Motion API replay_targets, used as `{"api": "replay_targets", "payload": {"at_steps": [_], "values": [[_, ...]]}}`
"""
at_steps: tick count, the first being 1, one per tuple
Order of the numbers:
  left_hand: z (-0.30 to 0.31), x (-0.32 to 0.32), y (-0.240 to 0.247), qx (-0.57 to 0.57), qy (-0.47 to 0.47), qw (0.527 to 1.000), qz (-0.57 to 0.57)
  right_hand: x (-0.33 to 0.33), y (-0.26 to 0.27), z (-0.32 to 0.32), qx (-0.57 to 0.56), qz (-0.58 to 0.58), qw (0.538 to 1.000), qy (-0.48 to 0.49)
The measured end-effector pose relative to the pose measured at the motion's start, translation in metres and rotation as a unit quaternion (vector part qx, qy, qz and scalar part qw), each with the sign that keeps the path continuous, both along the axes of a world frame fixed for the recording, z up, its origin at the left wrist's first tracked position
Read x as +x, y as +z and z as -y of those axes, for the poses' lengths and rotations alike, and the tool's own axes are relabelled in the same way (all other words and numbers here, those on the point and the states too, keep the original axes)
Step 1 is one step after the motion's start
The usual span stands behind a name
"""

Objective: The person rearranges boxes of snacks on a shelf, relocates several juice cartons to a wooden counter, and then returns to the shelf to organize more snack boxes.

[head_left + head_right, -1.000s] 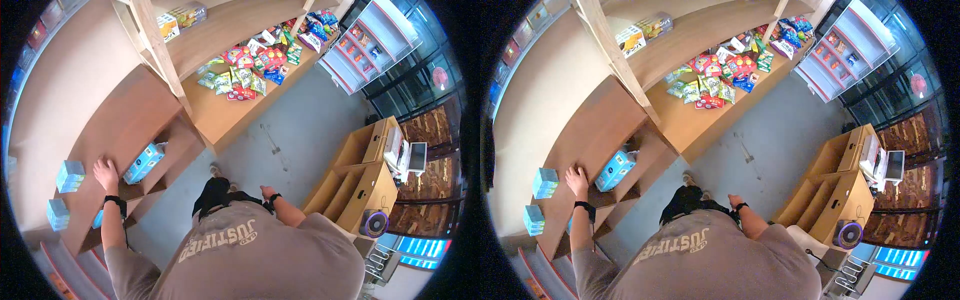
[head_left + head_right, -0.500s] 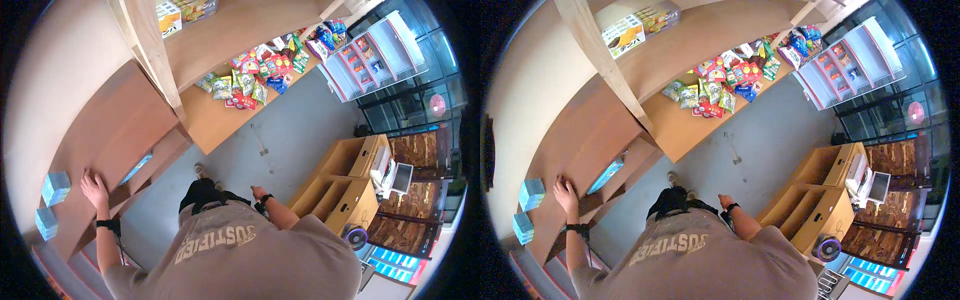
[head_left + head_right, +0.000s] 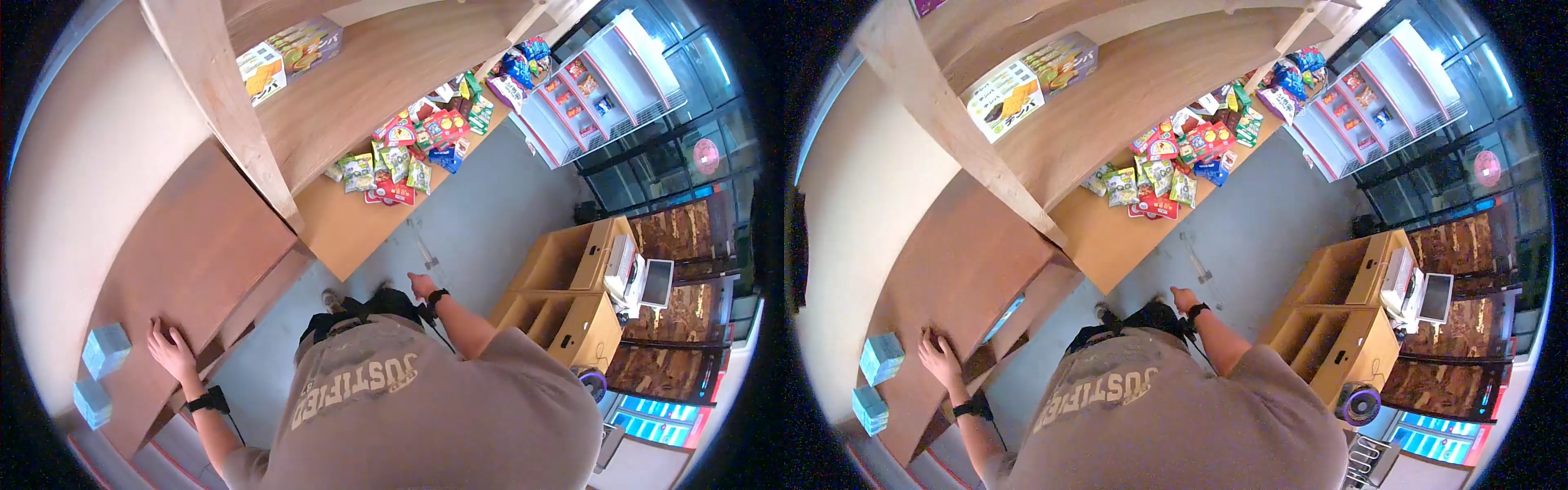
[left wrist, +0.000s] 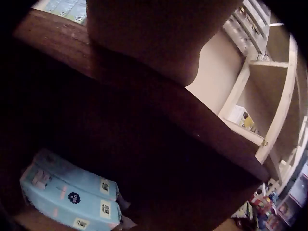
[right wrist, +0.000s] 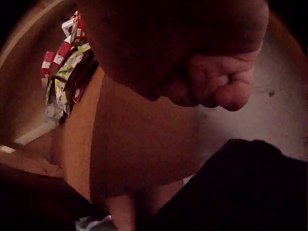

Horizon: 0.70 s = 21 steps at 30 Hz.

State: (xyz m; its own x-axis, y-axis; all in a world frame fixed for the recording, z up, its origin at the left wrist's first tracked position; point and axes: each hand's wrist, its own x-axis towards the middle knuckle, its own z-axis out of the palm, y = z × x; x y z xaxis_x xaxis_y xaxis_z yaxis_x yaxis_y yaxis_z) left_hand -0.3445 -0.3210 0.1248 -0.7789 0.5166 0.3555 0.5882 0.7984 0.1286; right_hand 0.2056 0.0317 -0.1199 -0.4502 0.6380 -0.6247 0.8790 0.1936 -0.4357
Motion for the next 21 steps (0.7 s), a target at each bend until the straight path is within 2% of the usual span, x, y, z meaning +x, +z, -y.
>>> {"api": "replay_targets", "payload": {"at_steps": [1,4,5,6,7,8,10,11,13,15,16,17,18,19,20,21], "values": [[0.001,-0.001,0.000,-0.001,-0.001,1.000,-0.004,-0.004,-0.002,-0.007,0.046,-0.003,0.998,0.050],[-0.001,-0.002,0.000,0.006,-0.001,1.000,-0.001,-0.039,0.071,-0.036,0.046,0.023,0.999,0.008],[-0.002,0.000,0.001,-0.002,0.006,1.000,-0.001,-0.042,0.064,-0.050,0.045,0.014,0.999,0.010],[-0.005,0.002,0.002,-0.010,0.015,1.000,-0.002,-0.042,0.059,-0.067,-0.052,-0.112,0.979,-0.163],[-0.009,0.004,0.004,-0.006,0.001,0.999,-0.040,-0.041,0.053,-0.085,-0.150,-0.230,0.905,-0.324],[-0.011,0.006,0.001,-0.007,0.006,0.999,-0.049,-0.042,0.055,-0.105,-0.155,-0.237,0.904,-0.319],[-0.015,0.012,-0.001,-0.009,0.001,0.999,-0.046,-0.048,0.057,-0.145,-0.138,-0.280,0.924,-0.223],[-0.034,0.032,0.010,0.026,0.008,0.998,-0.063,-0.055,0.066,-0.163,-0.144,-0.283,0.923,-0.220],[-0.061,0.061,0.012,0.048,-0.004,0.997,-0.060,-0.071,0.103,-0.190,-0.270,-0.414,0.796,-0.349],[-0.091,0.095,0.004,0.059,-0.003,0.995,-0.084,-0.086,0.131,-0.212,-0.261,-0.415,0.794,-0.358],[-0.105,0.110,0.000,0.089,-0.035,0.993,-0.063,-0.092,0.136,-0.224,-0.245,-0.419,0.794,-0.367],[-0.118,0.130,-0.003,0.086,-0.030,0.996,-0.018,-0.091,0.132,-0.239,-0.266,-0.425,0.785,-0.364],[-0.131,0.143,-0.012,0.095,-0.066,0.993,-0.020,-0.092,0.131,-0.252,-0.278,-0.426,0.785,-0.354],[-0.156,0.168,0.002,0.129,-0.107,0.986,-0.023,-0.096,0.130,-0.265,-0.296,-0.398,0.792,-0.355],[-0.165,0.181,-0.005,0.118,-0.112,0.986,0.025,-0.100,0.129,-0.275,-0.314,-0.370,0.799,-0.354],[-0.180,0.196,-0.007,0.134,-0.109,0.984,0.051,-0.102,0.132,-0.281,-0.356,-0.398,0.770,-0.348]]}}
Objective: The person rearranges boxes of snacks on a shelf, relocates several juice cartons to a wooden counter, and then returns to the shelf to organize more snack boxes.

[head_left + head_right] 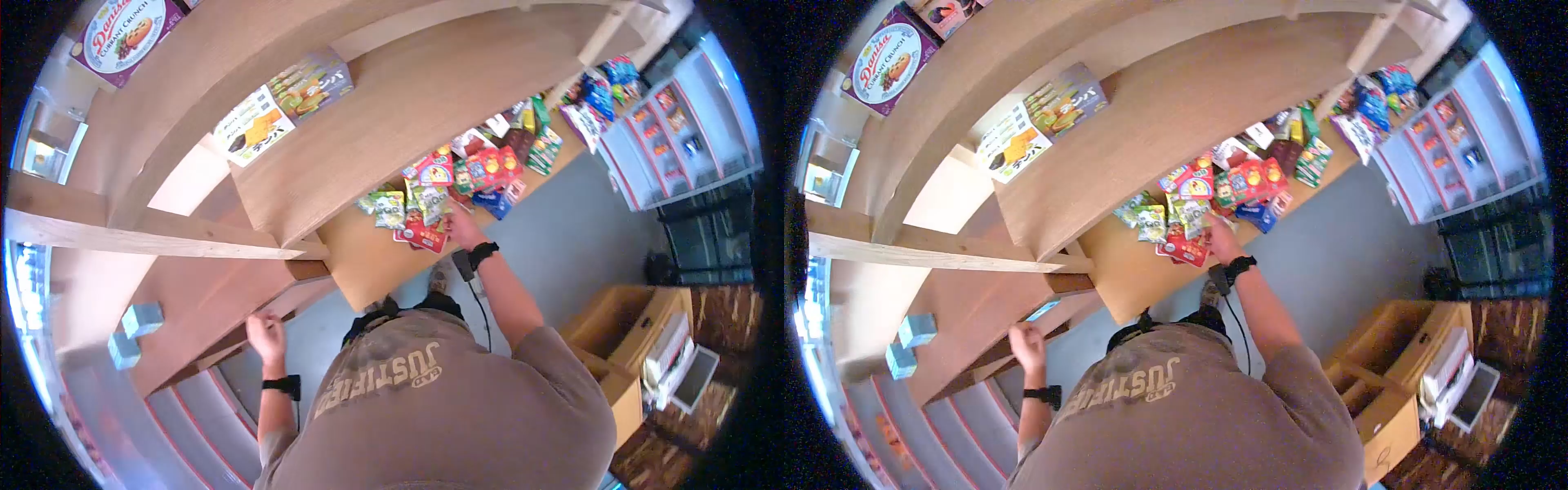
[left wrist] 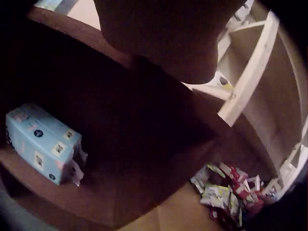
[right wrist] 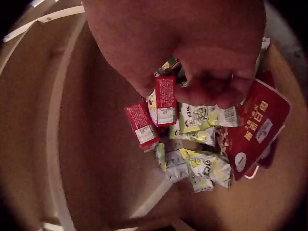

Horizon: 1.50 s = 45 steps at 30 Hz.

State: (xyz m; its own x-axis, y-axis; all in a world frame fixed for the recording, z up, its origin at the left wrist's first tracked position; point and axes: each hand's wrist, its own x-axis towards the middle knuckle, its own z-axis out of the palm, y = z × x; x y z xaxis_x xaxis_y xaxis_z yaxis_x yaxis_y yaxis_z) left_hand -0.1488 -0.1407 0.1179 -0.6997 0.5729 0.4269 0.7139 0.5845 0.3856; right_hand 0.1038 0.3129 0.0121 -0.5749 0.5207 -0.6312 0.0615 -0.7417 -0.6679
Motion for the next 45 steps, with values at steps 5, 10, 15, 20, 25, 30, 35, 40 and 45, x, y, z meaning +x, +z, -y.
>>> {"api": "replay_targets", "payload": {"at_steps": [5,10,15,20,25,30,35,40,45], "values": [[-0.054,0.069,-0.002,-0.014,-0.117,0.992,0.052,-0.017,0.003,-0.028,-0.075,-0.043,0.996,-0.007],[-0.066,0.122,-0.019,-0.032,-0.068,0.990,0.123,-0.021,-0.019,-0.051,-0.117,-0.082,0.990,-0.005],[-0.062,0.149,-0.027,-0.021,-0.027,0.994,0.109,-0.029,-0.039,-0.053,-0.109,-0.057,0.992,-0.010],[-0.072,0.152,-0.014,-0.004,-0.016,0.994,0.109,-0.035,-0.049,-0.051,-0.143,-0.064,0.987,-0.033],[-0.083,0.135,-0.006,0.008,-0.025,0.992,0.120,-0.049,-0.034,-0.052,-0.137,-0.085,0.986,-0.045],[-0.085,0.108,-0.013,0.028,-0.067,0.991,0.116,-0.052,-0.035,-0.052,-0.129,-0.099,0.981,-0.109],[-0.080,0.075,-0.017,0.067,-0.107,0.985,0.120,-0.017,0.008,-0.021,-0.094,-0.136,0.974,-0.153],[-0.058,0.058,-0.040,0.076,-0.101,0.977,0.170,0.045,0.070,0.023,0.004,-0.122,0.982,-0.141],[-0.009,0.059,-0.089,0.028,-0.102,0.962,0.251,0.090,0.201,0.037,0.310,-0.200,0.904,-0.218]]}}
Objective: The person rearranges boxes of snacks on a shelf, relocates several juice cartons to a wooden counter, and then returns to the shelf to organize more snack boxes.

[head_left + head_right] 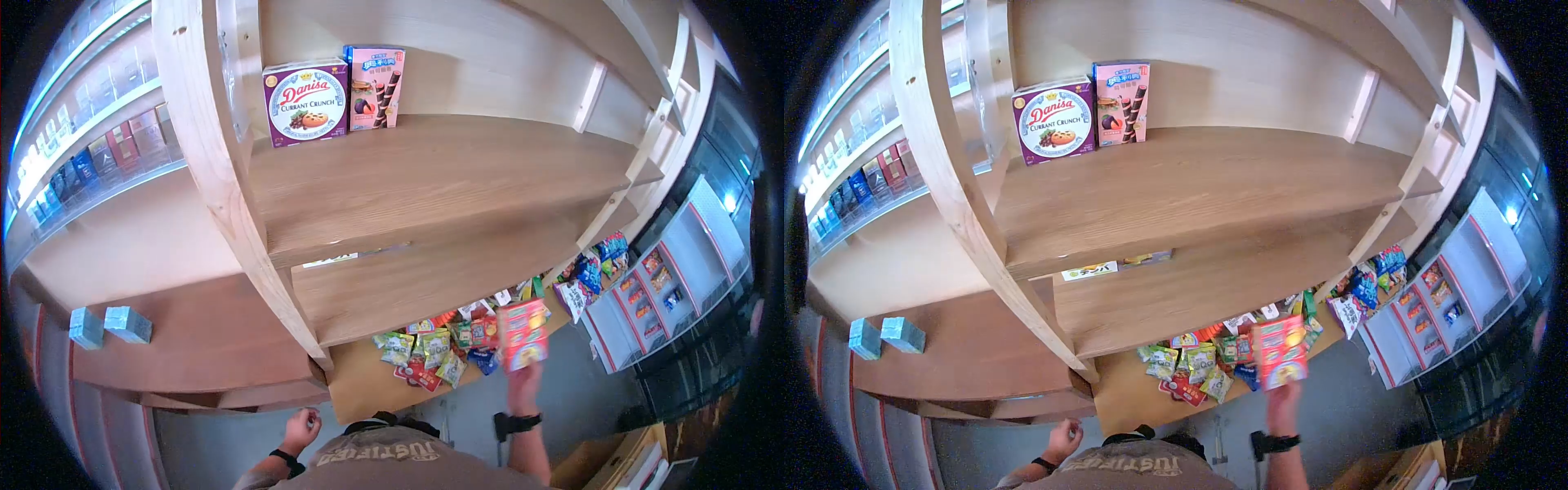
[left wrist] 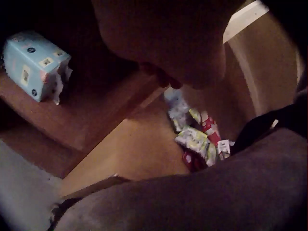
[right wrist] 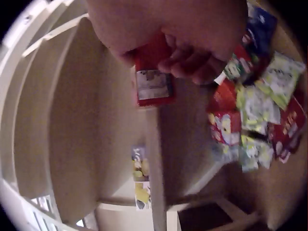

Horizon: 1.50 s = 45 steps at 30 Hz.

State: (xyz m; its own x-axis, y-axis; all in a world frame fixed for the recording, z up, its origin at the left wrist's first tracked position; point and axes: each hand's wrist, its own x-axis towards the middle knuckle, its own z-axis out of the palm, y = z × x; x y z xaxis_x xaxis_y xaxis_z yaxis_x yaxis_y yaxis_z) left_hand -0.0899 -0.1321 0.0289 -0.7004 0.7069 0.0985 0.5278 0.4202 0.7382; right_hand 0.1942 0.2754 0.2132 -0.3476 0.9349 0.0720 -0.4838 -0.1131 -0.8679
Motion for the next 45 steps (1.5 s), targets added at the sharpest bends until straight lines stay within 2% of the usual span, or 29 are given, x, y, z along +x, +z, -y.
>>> {"api": "replay_targets", "payload": {"at_steps": [2,4,5,7,8,10,12,15,17,18,20,21,22,23,24,25,28,29,30,31,32,33,34,36,41,42,43,44,45], "values": [[0.020,0.001,-0.019,-0.028,-0.015,0.999,0.007,0.029,0.041,-0.026,0.098,0.016,0.994,-0.043],[0.040,-0.001,-0.025,-0.110,-0.037,0.992,0.038,0.040,0.110,-0.045,0.201,0.019,0.978,-0.054],[0.052,-0.003,-0.040,-0.115,-0.057,0.991,0.036,0.021,0.160,-0.042,0.245,0.040,0.962,-0.114],[0.075,-0.010,-0.089,-0.173,-0.027,0.980,0.098,0.015,0.230,-0.074,0.334,0.115,0.935,-0.025],[0.085,-0.014,-0.104,-0.175,-0.048,0.979,0.093,-0.005,0.263,-0.079,0.347,0.150,0.922,-0.080],[0.099,-0.020,-0.131,-0.217,-0.023,0.966,0.139,-0.053,0.332,-0.074,0.460,0.272,0.837,-0.120],[0.116,-0.020,-0.159,-0.218,-0.009,0.962,0.167,-0.088,0.374,-0.099,0.483,0.330,0.808,-0.075],[0.141,-0.008,-0.200,-0.245,0.026,0.947,0.206,-0.150,0.412,-0.112,0.539,0.316,0.781,-0.002],[0.151,0.003,-0.212,-0.269,0.042,0.938,0.216,-0.185,0.428,-0.112,0.594,0.415,0.689,0.006],[0.154,0.009,-0.215,-0.223,0.051,0.956,0.186,-0.203,0.435,-0.115,0.599,0.411,0.687,0.012],[0.163,0.019,-0.240,-0.174,0.068,0.970,0.157,-0.236,0.442,-0.128,0.650,0.431,0.625,0.017],[0.161,0.024,-0.245,-0.143,-0.057,0.988,-0.002,-0.252,0.444,-0.139,0.684,0.422,0.595,0.010],[0.161,0.023,-0.255,-0.106,-0.178,0.965,-0.163,-0.268,0.447,-0.151,0.690,0.417,0.592,0.013],[0.157,0.030,-0.260,-0.104,-0.169,0.966,-0.163,-0.283,0.451,-0.161,0.696,0.437,0.569,0.013],[0.157,0.040,-0.264,-0.125,0.034,0.975,0.180,-0.297,0.454,-0.170,0.702,0.456,0.547,0.014],[0.156,0.049,-0.267,-0.122,0.229,0.828,0.497,-0.310,0.456,-0.170,0.688,0.475,0.548,0.025],[0.162,0.068,-0.274,-0.061,0.220,0.852,0.471,-0.344,0.463,-0.176,0.699,0.493,0.516,0.035],[0.162,0.077,-0.276,-0.034,0.211,0.864,0.456,-0.360,0.461,-0.196,0.678,0.466,0.563,0.075],[0.159,0.084,-0.271,-0.008,0.202,0.876,0.438,-0.366,0.458,-0.196,0.683,0.460,0.562,0.081],[0.139,0.087,-0.278,0.017,0.193,0.887,0.419,-0.368,0.453,-0.193,0.711,0.440,0.543,0.077],[0.153,0.099,-0.274,0.021,0.201,0.886,0.417,-0.372,0.454,-0.190,0.739,0.420,0.523,0.070],[0.153,0.106,-0.274,0.023,0.214,0.880,0.423,-0.377,0.459,-0.188,0.711,0.447,0.521,0.152],[0.152,0.112,-0.273,0.025,0.225,0.875,0.429,-0.383,0.455,-0.196,0.714,0.442,0.521,0.154],[0.144,0.123,-0.272,0.027,0.245,0.863,0.441,-0.393,0.442,-0.213,0.788,0.393,0.469,0.073],[0.088,0.115,-0.267,0.021,0.280,0.840,0.464,-0.389,0.438,-0.217,0.765,0.366,0.520,0.103],[0.086,0.110,-0.261,-0.157,0.119,0.947,0.252,-0.387,0.435,-0.216,0.773,0.333,0.532,0.096],[0.085,0.108,-0.258,-0.316,-0.057,0.947,0.014,-0.385,0.433,-0.218,0.779,0.301,0.542,0.088],[0.081,0.105,-0.258,-0.319,-0.056,0.946,0.015,-0.383,0.434,-0.222,0.778,0.301,0.544,0.089],[0.072,0.099,-0.260,-0.282,-0.070,0.955,-0.056,-0.382,0.435,-0.226,0.787,0.291,0.536,0.088]]}}
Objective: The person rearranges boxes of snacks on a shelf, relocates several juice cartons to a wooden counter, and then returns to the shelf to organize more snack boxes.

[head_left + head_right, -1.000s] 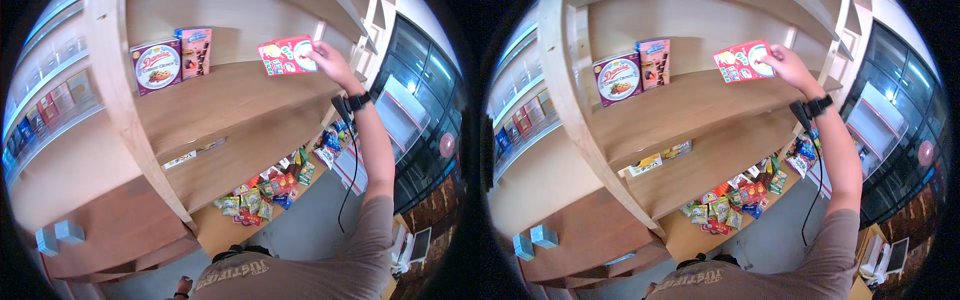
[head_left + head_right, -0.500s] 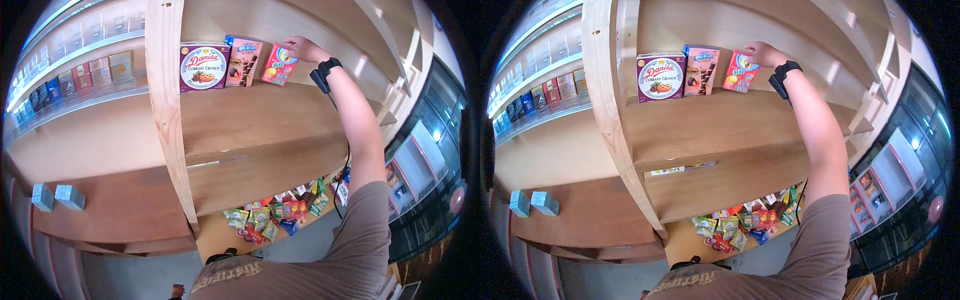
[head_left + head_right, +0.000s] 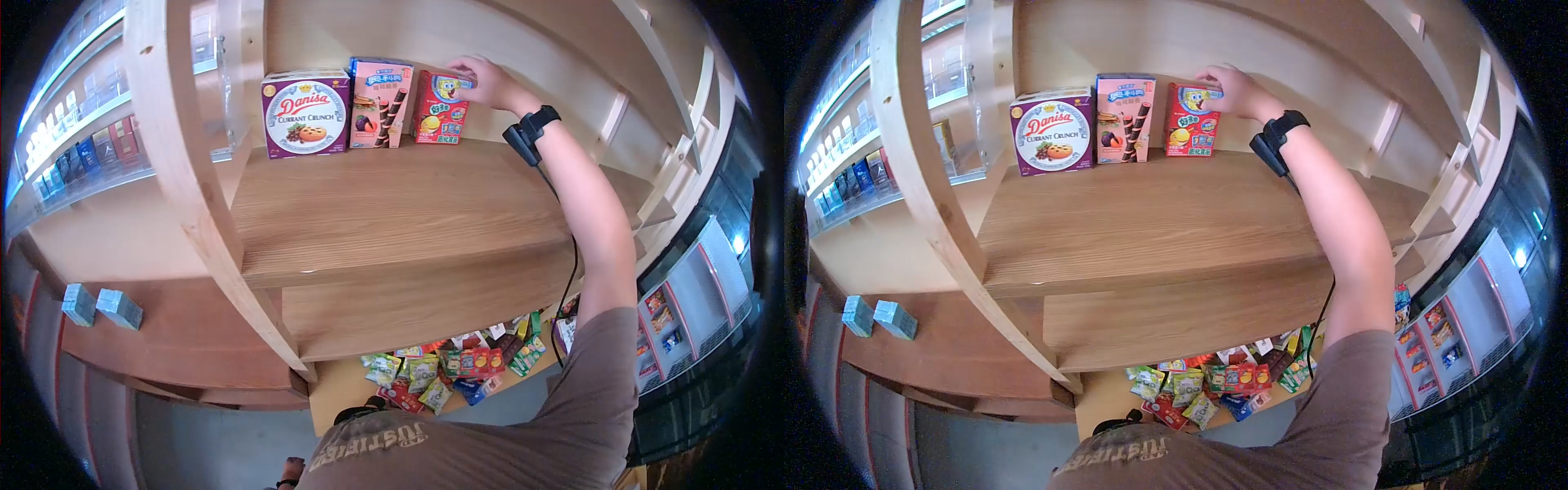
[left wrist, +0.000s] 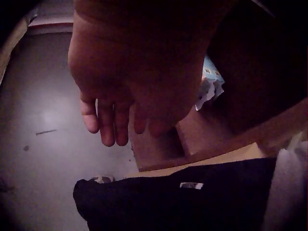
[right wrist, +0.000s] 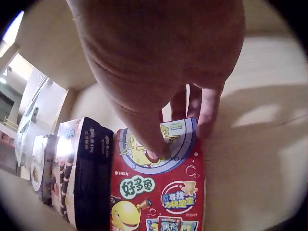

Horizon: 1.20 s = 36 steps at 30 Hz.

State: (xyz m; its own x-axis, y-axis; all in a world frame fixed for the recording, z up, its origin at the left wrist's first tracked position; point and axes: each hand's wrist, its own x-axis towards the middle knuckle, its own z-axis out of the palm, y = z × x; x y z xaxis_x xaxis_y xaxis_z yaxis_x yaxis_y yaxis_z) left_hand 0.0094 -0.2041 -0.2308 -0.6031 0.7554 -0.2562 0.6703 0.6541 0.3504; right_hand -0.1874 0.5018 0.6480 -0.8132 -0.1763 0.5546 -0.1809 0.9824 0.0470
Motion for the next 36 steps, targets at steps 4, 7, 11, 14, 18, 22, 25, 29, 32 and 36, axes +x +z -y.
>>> {"api": "replay_targets", "payload": {"at_steps": [4,7,11,14,18,22,25,29,32,36], "values": [[-0.027,-0.005,0.029,0.130,0.493,0.767,0.389,0.042,0.008,0.023,0.023,-0.023,0.999,-0.025],[-0.051,-0.011,0.139,0.152,0.450,0.818,0.325,0.090,-0.001,0.052,-0.059,-0.056,0.996,0.023],[-0.013,-0.021,0.010,0.116,0.457,0.793,0.385,0.180,-0.046,0.111,-0.222,-0.075,0.966,0.108],[-0.002,-0.021,0.089,0.209,0.349,0.861,0.305,0.248,-0.112,0.140,-0.297,0.002,0.933,0.203],[0.035,-0.034,0.016,0.057,0.403,0.819,0.405,0.284,-0.204,0.165,-0.383,0.197,0.890,0.147],[0.057,-0.054,-0.008,0.118,0.371,0.797,0.463,0.306,-0.328,0.148,-0.624,0.189,0.746,-0.131],[0.054,-0.074,-0.009,0.059,0.319,0.818,0.475,0.343,-0.444,0.118,-0.694,0.146,0.669,-0.223],[0.034,-0.113,0.005,0.083,-0.041,0.925,0.368,0.400,-0.540,0.141,-0.739,0.174,0.522,-0.390],[-0.051,-0.118,0.119,-0.108,0.116,0.865,0.477,0.429,-0.586,0.163,-0.780,0.186,0.452,-0.391],[-0.094,-0.125,0.139,-0.134,-0.031,0.870,0.473,0.426,-0.609,0.173,-0.782,0.171,0.431,-0.416]]}}
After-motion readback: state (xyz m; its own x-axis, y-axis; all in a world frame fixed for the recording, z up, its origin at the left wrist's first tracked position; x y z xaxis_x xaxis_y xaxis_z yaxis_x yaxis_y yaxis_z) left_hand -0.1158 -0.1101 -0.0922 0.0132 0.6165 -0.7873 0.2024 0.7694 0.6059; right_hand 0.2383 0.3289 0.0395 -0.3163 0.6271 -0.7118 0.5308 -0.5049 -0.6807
